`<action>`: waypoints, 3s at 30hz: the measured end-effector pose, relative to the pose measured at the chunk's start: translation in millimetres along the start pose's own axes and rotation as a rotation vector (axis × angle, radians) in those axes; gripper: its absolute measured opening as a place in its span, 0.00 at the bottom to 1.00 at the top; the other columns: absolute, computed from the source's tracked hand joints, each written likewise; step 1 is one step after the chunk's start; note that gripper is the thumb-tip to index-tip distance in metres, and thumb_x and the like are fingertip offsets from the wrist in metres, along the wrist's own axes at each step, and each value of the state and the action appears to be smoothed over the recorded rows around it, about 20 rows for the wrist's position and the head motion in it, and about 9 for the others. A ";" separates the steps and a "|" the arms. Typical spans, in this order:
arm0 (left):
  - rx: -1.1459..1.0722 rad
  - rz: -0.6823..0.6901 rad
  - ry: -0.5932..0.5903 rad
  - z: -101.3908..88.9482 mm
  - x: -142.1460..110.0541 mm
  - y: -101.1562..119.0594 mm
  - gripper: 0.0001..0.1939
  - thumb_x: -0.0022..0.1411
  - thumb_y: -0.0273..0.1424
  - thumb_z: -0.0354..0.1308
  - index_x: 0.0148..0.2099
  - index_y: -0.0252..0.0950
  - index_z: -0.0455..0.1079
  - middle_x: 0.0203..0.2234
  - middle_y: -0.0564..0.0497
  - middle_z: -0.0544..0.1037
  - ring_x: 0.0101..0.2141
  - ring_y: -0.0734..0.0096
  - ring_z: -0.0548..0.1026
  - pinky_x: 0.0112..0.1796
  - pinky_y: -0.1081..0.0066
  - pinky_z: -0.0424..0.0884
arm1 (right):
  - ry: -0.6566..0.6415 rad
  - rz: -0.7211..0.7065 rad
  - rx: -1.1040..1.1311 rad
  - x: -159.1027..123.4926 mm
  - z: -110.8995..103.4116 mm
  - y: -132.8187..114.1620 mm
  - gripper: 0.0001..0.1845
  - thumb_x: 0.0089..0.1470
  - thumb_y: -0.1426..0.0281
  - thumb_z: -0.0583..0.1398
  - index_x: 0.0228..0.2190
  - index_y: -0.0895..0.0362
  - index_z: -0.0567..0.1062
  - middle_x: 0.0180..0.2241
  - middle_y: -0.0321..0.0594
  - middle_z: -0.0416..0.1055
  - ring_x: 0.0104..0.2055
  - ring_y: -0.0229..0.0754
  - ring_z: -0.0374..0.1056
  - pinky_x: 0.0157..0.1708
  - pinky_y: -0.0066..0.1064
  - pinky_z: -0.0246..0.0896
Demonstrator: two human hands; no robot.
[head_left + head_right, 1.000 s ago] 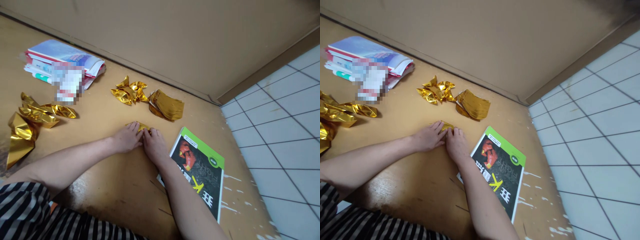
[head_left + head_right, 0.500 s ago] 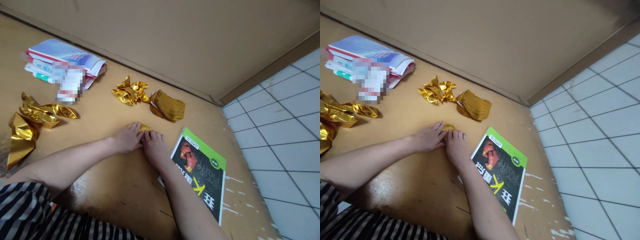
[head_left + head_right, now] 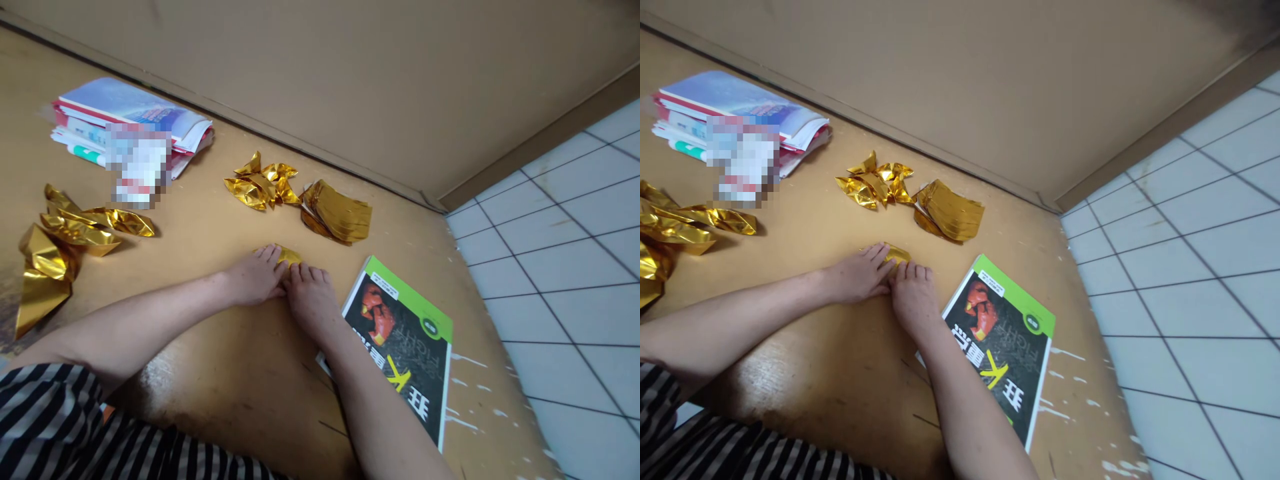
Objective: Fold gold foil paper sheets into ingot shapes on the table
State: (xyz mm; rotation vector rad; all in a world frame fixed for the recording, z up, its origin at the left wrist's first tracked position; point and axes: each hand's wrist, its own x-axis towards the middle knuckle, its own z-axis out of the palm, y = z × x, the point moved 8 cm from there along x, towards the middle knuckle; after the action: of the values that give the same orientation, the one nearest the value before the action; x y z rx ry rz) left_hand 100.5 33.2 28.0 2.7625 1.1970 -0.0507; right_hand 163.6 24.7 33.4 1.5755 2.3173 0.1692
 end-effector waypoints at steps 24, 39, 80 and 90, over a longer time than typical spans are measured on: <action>0.083 -0.176 -0.222 -21.9 -12.6 -14.5 0.38 0.68 0.42 0.53 0.65 0.12 0.54 0.63 0.22 0.56 0.64 0.43 0.56 0.62 0.56 0.55 | -0.045 0.010 -0.023 -0.4 -1.2 0.4 0.24 0.65 0.68 0.49 0.56 0.70 0.66 0.53 0.62 0.69 0.52 0.55 0.65 0.51 0.41 0.55; -0.187 0.130 -0.042 9.1 -1.0 -2.5 0.37 0.69 0.45 0.47 0.68 0.22 0.50 0.66 0.31 0.53 0.67 0.52 0.50 0.63 0.56 0.50 | 0.059 0.008 0.040 0.4 2.9 -0.2 0.22 0.63 0.71 0.49 0.54 0.71 0.68 0.52 0.64 0.70 0.51 0.55 0.66 0.52 0.46 0.59; -0.207 0.161 -0.034 12.1 1.3 -7.0 0.39 0.67 0.48 0.49 0.67 0.22 0.51 0.66 0.30 0.54 0.67 0.51 0.51 0.63 0.58 0.50 | -0.012 -0.026 0.117 -2.9 10.4 6.7 0.27 0.64 0.65 0.49 0.57 0.70 0.67 0.58 0.63 0.66 0.61 0.55 0.61 0.57 0.45 0.57; -0.218 0.167 -0.028 12.3 0.7 -8.2 0.39 0.66 0.48 0.49 0.68 0.24 0.50 0.67 0.31 0.53 0.67 0.52 0.50 0.63 0.57 0.50 | 0.012 -0.025 0.022 -7.2 -3.1 3.5 0.24 0.64 0.65 0.50 0.51 0.70 0.72 0.50 0.63 0.72 0.52 0.55 0.67 0.52 0.43 0.57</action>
State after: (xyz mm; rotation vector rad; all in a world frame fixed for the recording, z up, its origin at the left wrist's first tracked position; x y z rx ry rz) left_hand 95.2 37.5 14.8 2.6486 0.9015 0.0541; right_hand 168.0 19.7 38.7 1.5593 2.3543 0.1478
